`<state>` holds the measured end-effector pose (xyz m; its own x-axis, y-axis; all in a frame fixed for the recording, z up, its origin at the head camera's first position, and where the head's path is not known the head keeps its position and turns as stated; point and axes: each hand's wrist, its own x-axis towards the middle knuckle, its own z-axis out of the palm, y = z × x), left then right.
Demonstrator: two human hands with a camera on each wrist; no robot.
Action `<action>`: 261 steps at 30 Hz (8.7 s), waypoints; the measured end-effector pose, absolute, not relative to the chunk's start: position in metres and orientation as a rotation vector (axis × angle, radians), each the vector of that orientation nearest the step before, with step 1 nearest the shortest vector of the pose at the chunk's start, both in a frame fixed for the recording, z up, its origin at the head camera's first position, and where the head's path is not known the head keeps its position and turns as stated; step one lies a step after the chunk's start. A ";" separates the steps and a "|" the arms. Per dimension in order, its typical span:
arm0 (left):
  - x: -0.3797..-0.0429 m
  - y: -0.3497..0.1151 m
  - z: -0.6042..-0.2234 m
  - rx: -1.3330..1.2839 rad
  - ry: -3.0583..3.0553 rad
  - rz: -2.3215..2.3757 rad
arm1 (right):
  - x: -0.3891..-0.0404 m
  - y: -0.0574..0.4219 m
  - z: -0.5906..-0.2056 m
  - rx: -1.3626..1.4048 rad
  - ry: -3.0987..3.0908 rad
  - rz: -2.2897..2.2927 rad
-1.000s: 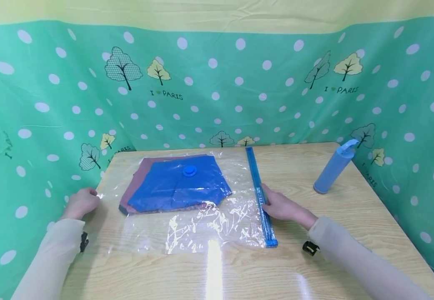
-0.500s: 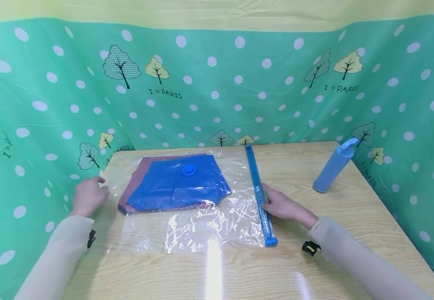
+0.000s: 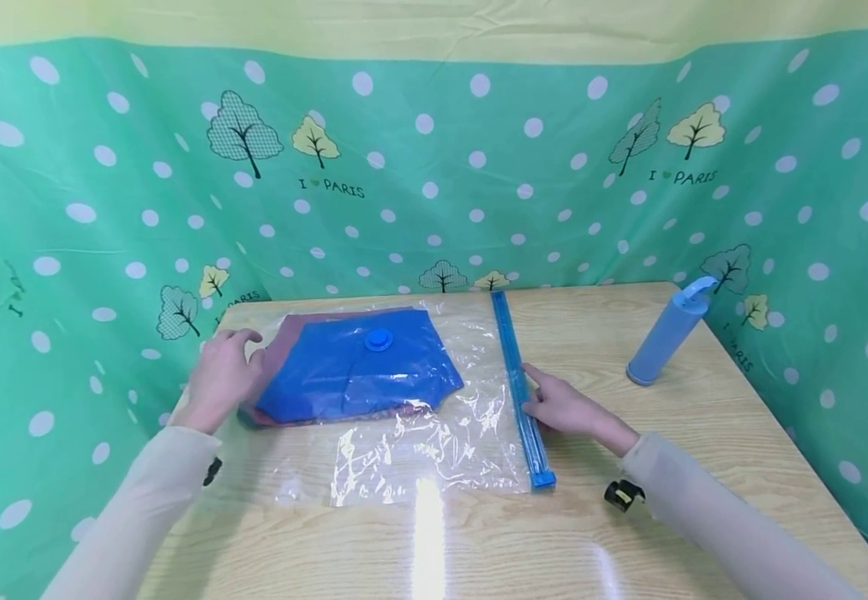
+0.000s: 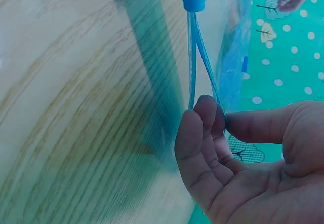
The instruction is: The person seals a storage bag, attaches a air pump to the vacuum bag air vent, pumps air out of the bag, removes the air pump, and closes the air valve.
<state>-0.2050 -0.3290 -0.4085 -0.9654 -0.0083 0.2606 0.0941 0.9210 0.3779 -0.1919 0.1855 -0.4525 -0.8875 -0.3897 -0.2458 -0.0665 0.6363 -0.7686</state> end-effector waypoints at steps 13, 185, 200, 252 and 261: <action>-0.191 -0.276 -0.389 -0.214 -2.824 -0.668 | -0.195 0.184 -0.440 -0.306 2.317 -1.304; -0.151 -0.055 -0.392 -0.859 -2.441 -0.777 | -0.198 0.157 -0.436 -1.153 2.906 -1.200; -0.160 -0.051 -0.393 -0.831 -2.657 -0.751 | -0.198 0.158 -0.434 -1.177 2.711 -1.360; -0.162 -0.058 -0.390 -0.817 -2.729 -0.729 | -0.214 0.167 -0.446 -1.022 2.786 -1.252; -0.161 -0.058 -0.389 -0.837 -2.692 -0.703 | -0.216 0.164 -0.444 -1.059 2.821 -1.225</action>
<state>-0.1613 -0.0583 -0.3888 -0.8086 0.4700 0.3540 0.5831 0.7208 0.3747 -0.2164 0.1636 -0.4438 -0.7826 -0.5210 0.3408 -0.6047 0.5061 -0.6151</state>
